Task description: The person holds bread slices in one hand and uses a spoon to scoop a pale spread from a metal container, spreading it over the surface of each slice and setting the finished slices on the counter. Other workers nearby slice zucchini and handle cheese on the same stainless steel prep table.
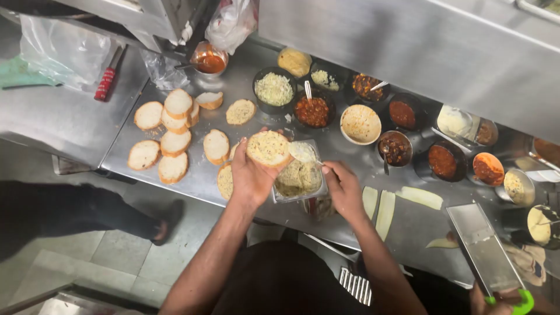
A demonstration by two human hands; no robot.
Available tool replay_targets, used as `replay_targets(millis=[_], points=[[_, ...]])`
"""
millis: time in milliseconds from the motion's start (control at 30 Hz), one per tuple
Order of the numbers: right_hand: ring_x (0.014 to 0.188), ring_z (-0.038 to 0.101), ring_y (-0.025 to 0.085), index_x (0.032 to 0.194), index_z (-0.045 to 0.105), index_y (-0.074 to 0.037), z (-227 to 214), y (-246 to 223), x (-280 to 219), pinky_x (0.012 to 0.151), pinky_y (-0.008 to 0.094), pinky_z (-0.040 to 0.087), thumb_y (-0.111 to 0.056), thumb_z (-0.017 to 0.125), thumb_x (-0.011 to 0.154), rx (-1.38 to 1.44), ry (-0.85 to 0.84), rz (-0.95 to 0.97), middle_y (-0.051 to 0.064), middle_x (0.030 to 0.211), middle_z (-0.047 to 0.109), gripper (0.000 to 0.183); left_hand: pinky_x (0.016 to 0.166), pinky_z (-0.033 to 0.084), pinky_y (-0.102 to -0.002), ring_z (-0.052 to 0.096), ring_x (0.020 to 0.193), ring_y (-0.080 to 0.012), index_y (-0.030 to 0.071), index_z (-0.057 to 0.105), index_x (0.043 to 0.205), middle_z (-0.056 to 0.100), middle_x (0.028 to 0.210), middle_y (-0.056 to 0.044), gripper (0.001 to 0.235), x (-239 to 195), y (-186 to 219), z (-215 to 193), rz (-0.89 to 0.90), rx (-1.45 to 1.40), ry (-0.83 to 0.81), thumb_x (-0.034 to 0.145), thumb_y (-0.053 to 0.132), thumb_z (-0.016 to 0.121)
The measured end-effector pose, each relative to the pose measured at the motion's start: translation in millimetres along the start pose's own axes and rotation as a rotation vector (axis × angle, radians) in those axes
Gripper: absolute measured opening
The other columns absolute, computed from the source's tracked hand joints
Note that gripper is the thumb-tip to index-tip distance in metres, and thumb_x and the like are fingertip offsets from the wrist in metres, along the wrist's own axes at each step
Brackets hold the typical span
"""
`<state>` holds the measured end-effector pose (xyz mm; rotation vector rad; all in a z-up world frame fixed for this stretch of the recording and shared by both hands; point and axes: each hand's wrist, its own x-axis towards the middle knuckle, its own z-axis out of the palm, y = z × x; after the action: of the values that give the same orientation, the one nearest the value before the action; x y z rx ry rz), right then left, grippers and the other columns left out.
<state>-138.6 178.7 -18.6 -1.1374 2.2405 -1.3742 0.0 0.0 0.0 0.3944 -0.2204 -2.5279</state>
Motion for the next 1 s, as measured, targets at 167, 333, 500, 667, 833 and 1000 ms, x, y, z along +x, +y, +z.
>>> replay_targets(millis=[167,333,500,667,833,1000], points=[[0.085,0.062,0.023,0.113,0.069,-0.001,22,-8,1,0.076,0.032,0.048,-0.019,0.060,0.104,0.000,-0.019,-0.073,0.011,0.097,0.066,0.022,0.110,0.044,-0.060,0.056,0.133,-0.0375,0.007,0.048,0.140,0.058,0.141,-0.020,0.050,1,4,-10,0.003,-0.061,-0.060,0.105,0.041,0.036],[0.084,0.063,0.022,0.112,0.070,-0.001,27,-13,-1,0.077,0.031,0.049,-0.019,0.061,0.103,-0.065,-0.047,-0.017,0.012,0.095,0.065,0.022,0.109,0.042,-0.062,0.055,0.132,-0.0375,0.009,0.047,0.140,0.056,0.142,-0.020,0.049,2,18,-23,0.088,-0.072,-0.015,0.100,0.037,0.039],[0.089,0.063,0.020,0.113,0.067,0.000,62,-30,-4,0.082,0.031,0.049,-0.017,0.060,0.104,-0.008,-0.020,-0.078,0.011,0.099,0.065,0.020,0.114,0.041,-0.057,0.054,0.135,-0.0374,0.004,0.052,0.140,0.055,0.147,-0.021,0.053,-1,29,-31,0.034,-0.174,-0.108,0.096,0.032,0.044],[0.092,0.062,0.016,0.111,0.068,0.001,59,-14,-13,0.084,0.030,0.048,-0.019,0.058,0.105,0.083,0.006,0.037,0.007,0.101,0.068,0.023,0.114,0.040,-0.060,0.053,0.136,-0.0395,0.003,0.053,0.131,0.056,0.145,-0.021,0.048,-7,54,-34,-0.017,-0.240,-0.015,0.096,0.036,0.049],[0.094,0.059,0.009,0.114,0.069,0.001,93,-39,-19,0.085,0.026,0.047,-0.022,0.057,0.108,0.150,0.047,0.018,0.001,0.102,0.067,0.027,0.120,0.038,-0.057,0.050,0.142,-0.0350,0.004,0.052,0.142,0.055,0.149,-0.017,0.053,-5,51,-53,-0.082,-0.138,-0.043,0.095,0.029,0.050],[0.067,0.041,0.000,0.114,0.068,-0.008,112,-67,-5,0.058,0.019,0.034,-0.025,0.056,0.106,0.517,0.104,0.337,-0.007,0.083,0.057,0.022,0.120,0.038,-0.058,0.051,0.140,-0.0364,0.000,0.047,0.151,0.055,0.150,-0.017,0.063,-13,61,-54,-0.242,-0.149,-0.231,0.094,0.028,0.046]])
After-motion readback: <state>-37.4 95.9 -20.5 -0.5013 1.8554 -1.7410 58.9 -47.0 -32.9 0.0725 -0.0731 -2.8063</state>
